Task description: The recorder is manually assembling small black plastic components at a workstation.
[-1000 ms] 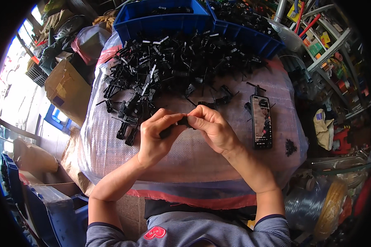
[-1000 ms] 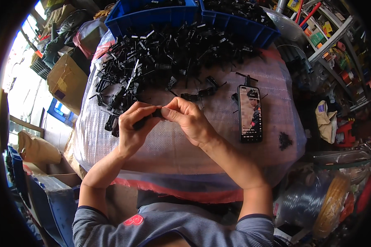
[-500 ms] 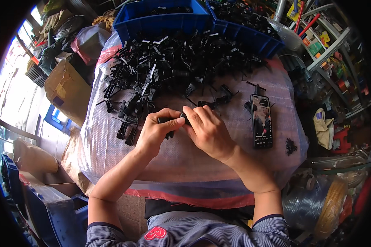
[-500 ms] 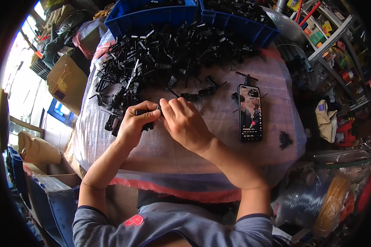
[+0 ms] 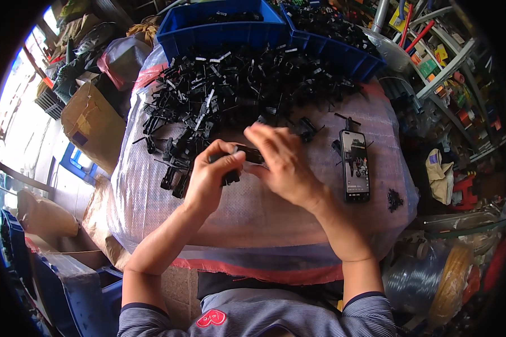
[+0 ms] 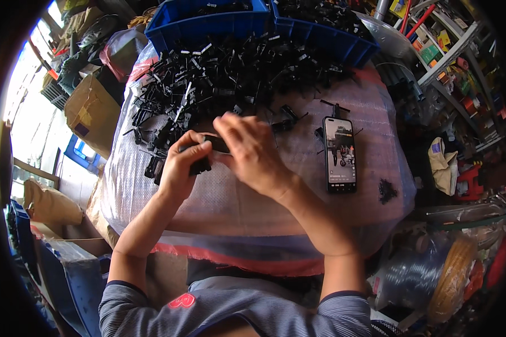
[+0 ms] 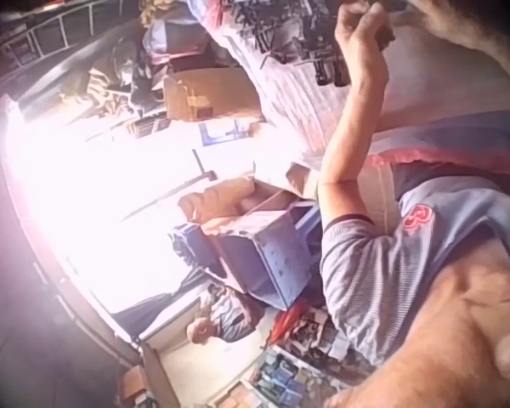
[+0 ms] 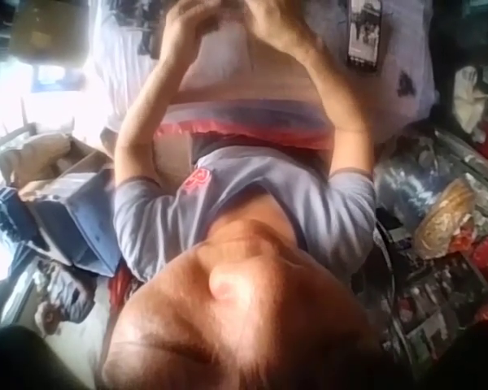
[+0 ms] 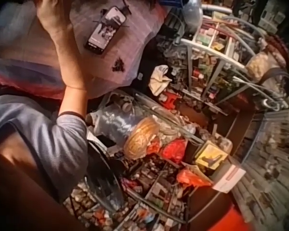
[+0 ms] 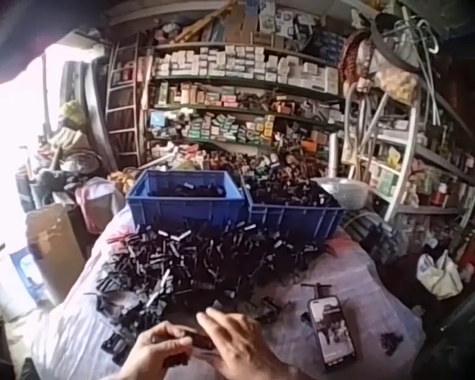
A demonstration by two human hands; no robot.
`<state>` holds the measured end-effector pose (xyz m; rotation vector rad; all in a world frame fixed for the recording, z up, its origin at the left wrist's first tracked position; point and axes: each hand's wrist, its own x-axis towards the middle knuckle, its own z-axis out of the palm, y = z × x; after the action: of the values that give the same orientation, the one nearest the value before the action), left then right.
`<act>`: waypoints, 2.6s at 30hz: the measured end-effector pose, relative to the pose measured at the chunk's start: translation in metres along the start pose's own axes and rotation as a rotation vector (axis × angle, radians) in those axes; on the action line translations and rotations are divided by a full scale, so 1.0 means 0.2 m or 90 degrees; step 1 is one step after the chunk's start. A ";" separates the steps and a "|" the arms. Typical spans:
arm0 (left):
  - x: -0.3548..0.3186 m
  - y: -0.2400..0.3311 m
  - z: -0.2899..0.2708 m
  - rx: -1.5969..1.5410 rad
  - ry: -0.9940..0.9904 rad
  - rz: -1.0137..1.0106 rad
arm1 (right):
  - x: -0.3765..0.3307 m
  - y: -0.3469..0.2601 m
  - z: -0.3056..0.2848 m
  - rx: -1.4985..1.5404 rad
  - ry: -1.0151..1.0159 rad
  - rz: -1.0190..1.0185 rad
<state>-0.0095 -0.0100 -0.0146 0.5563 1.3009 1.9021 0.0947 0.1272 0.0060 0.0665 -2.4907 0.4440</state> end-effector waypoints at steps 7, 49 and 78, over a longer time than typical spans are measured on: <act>0.05 0.06 -0.04 -0.235 0.019 -0.059 | -0.12 0.19 0.05 -0.148 -0.111 0.130; -0.04 0.04 0.05 0.303 -0.019 0.224 | -0.07 0.00 -0.04 0.735 -0.013 0.275; 0.00 0.04 0.01 0.072 -0.029 -0.075 | -0.08 -0.05 0.02 -0.039 0.030 -0.068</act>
<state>-0.0107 -0.0114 -0.0073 0.5639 1.3869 1.7185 0.1075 0.1153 -0.0040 0.1626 -2.4385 0.3215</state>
